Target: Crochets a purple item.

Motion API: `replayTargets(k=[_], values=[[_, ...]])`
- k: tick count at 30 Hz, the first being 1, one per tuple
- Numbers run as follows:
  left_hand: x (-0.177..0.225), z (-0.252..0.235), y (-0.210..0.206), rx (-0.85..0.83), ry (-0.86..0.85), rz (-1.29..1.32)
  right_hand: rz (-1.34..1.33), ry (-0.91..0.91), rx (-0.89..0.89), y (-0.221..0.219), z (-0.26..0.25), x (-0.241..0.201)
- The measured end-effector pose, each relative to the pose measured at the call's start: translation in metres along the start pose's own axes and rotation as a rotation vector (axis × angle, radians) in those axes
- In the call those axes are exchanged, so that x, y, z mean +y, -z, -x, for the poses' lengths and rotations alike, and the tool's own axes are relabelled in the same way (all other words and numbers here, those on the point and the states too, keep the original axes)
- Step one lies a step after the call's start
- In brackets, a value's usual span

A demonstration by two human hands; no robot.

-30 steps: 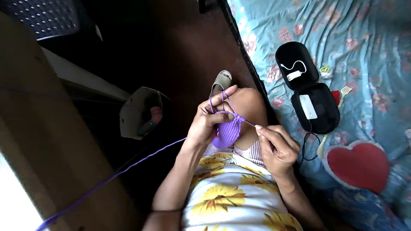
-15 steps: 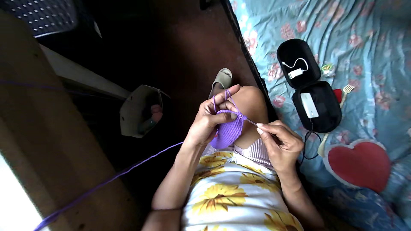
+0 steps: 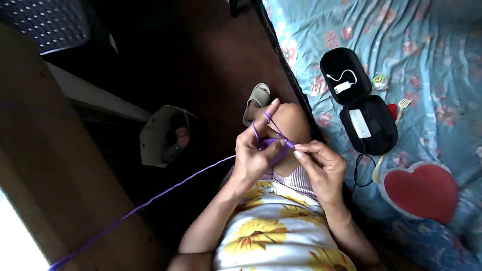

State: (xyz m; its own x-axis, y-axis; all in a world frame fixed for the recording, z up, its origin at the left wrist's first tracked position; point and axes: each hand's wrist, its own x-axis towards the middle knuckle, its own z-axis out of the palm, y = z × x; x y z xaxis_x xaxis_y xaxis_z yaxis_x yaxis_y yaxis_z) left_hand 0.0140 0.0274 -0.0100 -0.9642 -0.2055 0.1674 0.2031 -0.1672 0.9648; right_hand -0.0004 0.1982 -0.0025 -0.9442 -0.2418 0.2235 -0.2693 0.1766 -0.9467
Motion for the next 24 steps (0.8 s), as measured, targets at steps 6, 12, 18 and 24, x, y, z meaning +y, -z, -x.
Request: replayTargets(k=[6, 12, 18, 24], values=[[-0.024, 0.005, -0.011, 0.071, -0.383, -0.107, -0.043, -0.106, -0.017, -0.002, -0.012, -0.008], [-0.012, 0.003, -0.009, 0.117, -0.145, 0.150, -0.041, -0.056, 0.042, -0.001, -0.003, 0.000], [-0.006, -0.003, 0.004, 0.089, -0.034, 0.206, 0.411, 0.349, 0.167, -0.005, 0.002, 0.012], [0.001, -0.008, 0.019, -0.002, 0.120, 0.269, 0.535, 0.458, 0.151, -0.002, 0.003, 0.013]])
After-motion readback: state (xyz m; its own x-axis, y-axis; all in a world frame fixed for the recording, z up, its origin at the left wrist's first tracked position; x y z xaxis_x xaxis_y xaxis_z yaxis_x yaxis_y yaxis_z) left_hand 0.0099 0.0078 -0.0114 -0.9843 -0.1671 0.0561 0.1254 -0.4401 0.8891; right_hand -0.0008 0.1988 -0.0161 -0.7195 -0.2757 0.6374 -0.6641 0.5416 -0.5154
